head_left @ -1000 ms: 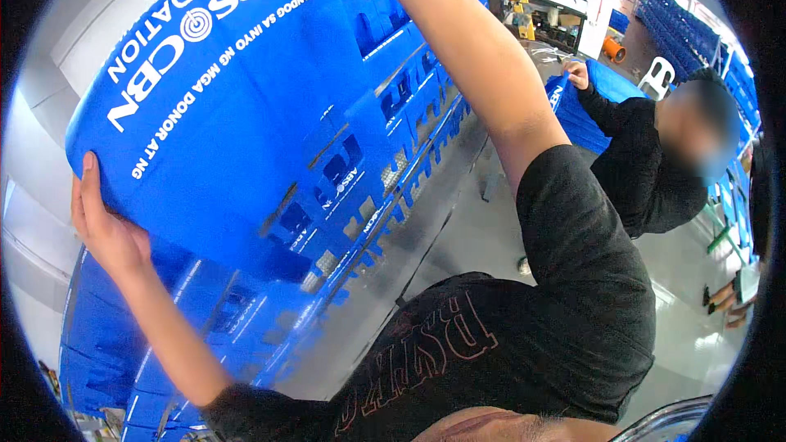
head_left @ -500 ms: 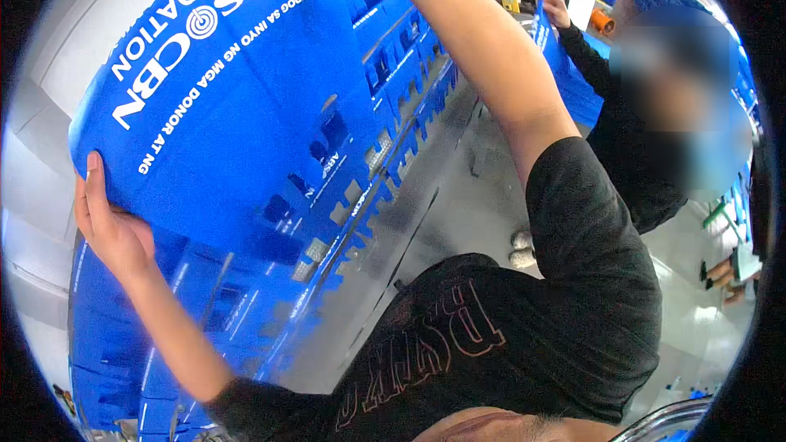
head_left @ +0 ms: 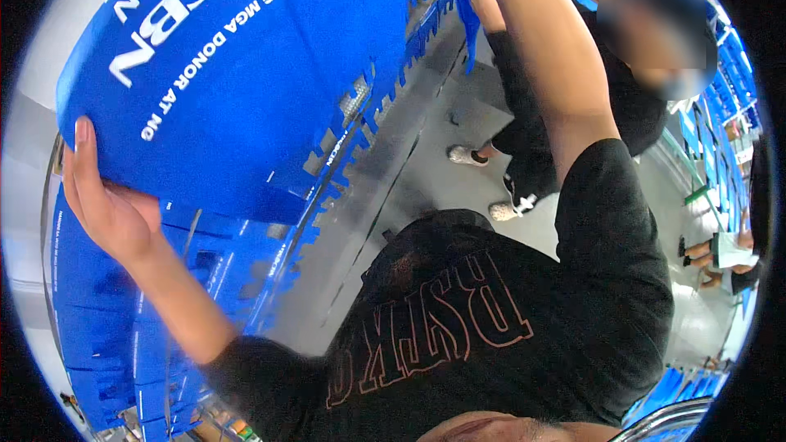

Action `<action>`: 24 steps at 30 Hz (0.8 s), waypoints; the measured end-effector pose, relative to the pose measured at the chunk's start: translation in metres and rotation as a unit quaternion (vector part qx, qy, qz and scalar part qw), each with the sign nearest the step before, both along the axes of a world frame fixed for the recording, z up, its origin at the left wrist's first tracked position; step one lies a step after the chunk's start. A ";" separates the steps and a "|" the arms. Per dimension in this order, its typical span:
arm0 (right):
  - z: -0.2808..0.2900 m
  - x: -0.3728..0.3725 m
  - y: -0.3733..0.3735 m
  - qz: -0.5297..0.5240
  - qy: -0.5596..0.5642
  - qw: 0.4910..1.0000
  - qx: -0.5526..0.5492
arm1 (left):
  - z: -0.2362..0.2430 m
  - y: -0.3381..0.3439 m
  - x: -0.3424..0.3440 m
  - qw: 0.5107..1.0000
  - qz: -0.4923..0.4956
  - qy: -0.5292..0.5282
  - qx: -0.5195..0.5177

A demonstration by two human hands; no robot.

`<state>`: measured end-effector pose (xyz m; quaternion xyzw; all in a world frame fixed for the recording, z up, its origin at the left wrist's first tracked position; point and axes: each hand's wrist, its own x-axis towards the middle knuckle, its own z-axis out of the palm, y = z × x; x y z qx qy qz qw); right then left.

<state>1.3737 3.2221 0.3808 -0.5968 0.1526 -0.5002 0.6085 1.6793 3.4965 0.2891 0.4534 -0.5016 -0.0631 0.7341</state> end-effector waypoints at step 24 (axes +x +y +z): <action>-0.666 0.214 0.051 -0.078 0.035 0.992 0.097 | -0.613 0.036 0.194 0.973 -0.033 0.032 0.227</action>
